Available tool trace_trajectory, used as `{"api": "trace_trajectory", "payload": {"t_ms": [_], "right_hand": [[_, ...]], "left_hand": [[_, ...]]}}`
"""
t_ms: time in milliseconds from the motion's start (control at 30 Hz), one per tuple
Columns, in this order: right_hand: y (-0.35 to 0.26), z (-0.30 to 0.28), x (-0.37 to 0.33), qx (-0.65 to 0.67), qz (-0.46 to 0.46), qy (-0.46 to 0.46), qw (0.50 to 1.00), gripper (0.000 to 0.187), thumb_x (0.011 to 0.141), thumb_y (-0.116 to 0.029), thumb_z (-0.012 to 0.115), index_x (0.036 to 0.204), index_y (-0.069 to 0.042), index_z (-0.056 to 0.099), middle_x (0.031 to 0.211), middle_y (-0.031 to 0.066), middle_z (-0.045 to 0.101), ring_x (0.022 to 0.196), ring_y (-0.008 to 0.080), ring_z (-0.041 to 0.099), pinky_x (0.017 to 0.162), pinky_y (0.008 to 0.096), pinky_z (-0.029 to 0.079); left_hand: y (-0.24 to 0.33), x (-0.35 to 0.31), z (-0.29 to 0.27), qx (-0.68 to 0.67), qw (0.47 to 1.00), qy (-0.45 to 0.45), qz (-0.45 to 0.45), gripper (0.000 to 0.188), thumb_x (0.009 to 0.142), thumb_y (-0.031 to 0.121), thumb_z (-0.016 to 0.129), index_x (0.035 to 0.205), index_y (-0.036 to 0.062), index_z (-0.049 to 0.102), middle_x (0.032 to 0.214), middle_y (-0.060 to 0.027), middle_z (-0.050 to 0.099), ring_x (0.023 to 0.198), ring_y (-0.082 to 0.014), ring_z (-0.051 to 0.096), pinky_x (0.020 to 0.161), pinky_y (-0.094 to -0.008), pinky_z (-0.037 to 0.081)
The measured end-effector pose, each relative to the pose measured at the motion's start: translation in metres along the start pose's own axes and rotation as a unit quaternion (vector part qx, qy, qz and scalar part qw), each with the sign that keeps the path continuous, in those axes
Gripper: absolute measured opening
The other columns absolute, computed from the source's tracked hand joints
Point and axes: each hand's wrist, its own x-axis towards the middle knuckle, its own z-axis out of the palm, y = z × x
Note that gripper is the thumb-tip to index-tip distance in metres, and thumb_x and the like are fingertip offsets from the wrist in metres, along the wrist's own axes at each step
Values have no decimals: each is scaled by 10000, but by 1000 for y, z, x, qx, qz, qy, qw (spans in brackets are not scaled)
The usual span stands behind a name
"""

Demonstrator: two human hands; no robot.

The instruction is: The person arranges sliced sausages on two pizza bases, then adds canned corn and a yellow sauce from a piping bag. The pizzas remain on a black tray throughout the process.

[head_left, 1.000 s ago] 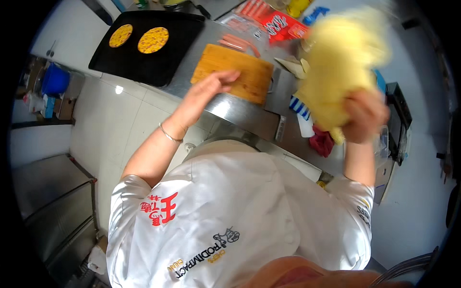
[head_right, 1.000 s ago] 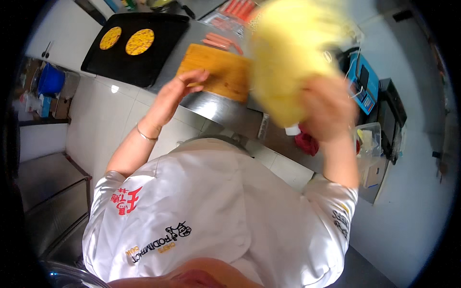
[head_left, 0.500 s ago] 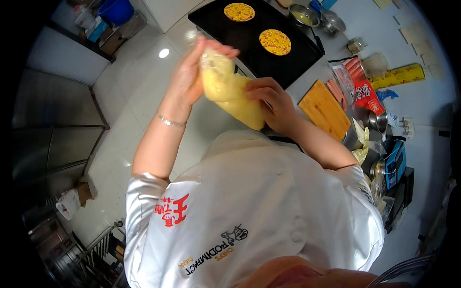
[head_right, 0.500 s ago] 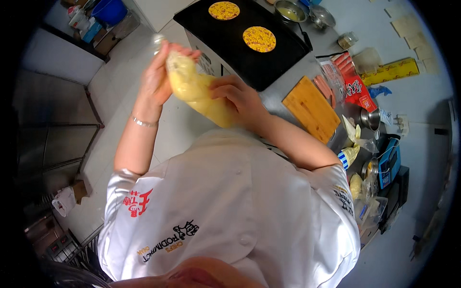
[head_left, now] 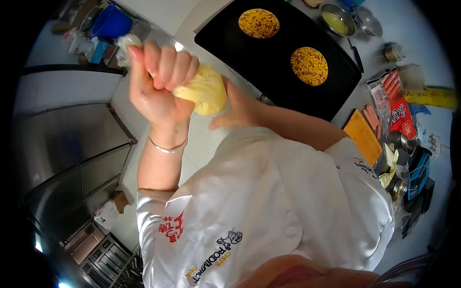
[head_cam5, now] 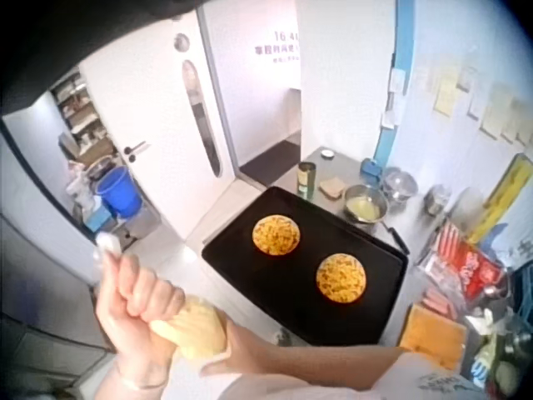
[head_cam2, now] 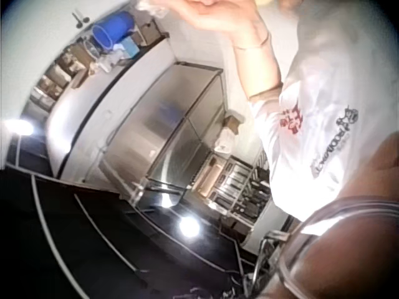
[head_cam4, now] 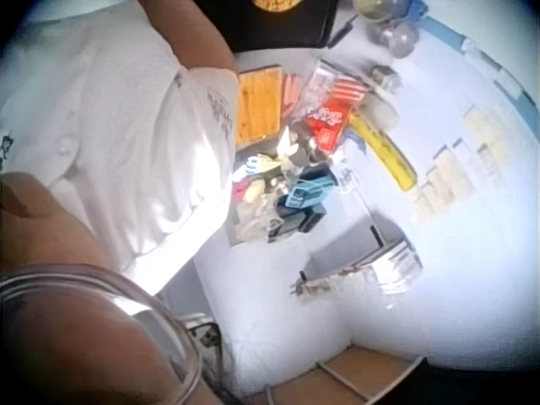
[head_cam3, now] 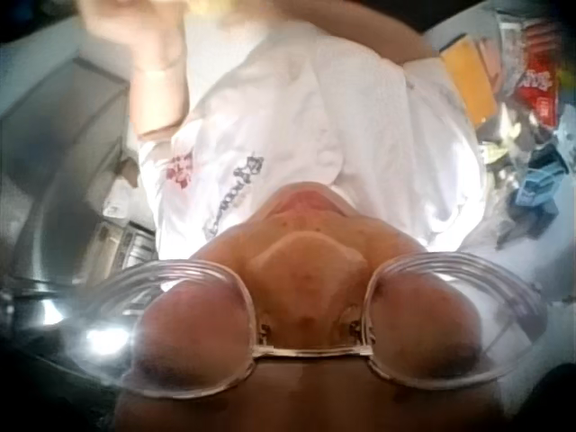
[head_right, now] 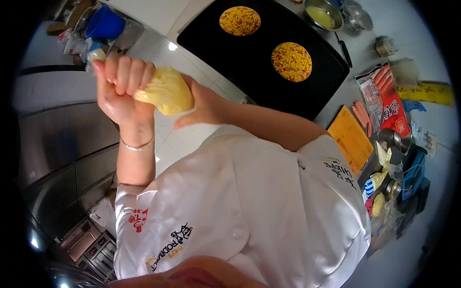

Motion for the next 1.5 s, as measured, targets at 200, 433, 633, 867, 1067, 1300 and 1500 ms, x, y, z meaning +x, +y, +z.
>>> {"api": "trace_trajectory", "payload": {"t_ms": [200,433,633,867,1067,1300,1500], "right_hand": [[-6,-56,99,-372,-210,132,895,894,846,-267,864,1537,-103,321,1463,148,470,1388,261,469,1123,366,420],[41,-190,98,-247,-287,381,843,131,1031,-173,640,1004,-66,570,949,86,635,878,208,597,773,339,505],[52,-236,99,222,-124,463,849,666,1011,-635,524,1301,-48,647,1254,146,688,1304,337,579,1155,548,412],[102,-237,98,205,-267,557,759,458,1059,-491,542,780,-134,608,847,67,639,983,295,631,1103,571,444],[99,-231,141,154,-207,648,717,529,1027,-533,582,670,-162,462,709,16,523,831,249,611,1032,558,470],[133,-256,157,215,-213,649,698,580,1020,-583,561,649,-164,410,674,16,505,770,238,594,967,528,481],[151,-263,190,100,-203,620,751,604,1062,-587,464,675,-130,383,642,28,501,702,223,579,861,458,521]], "left_hand": [[-34,117,-21,-15,996,-82,-32,366,1115,354,453,831,139,538,635,68,422,626,-88,404,660,-269,378],[-149,128,-11,395,787,-460,113,128,821,154,740,922,88,697,1062,-50,672,1174,-260,598,1106,-472,408],[-180,150,-66,354,805,-472,67,203,856,98,695,1031,1,661,1193,-109,656,1363,-305,529,1230,-492,345],[-169,179,-123,319,787,-528,-3,209,859,120,697,1035,10,668,1229,-91,654,1360,-282,536,1230,-491,346],[-168,193,-142,281,814,-507,-45,183,869,118,686,1023,19,668,1224,-97,653,1345,-278,546,1220,-495,361],[-172,210,-158,290,827,-479,-53,142,872,96,663,982,7,650,1148,-98,649,1308,-287,573,1205,-505,378],[-178,219,-169,313,817,-480,-64,141,860,74,669,983,12,641,1114,-102,637,1295,-290,578,1201,-506,380]]}}
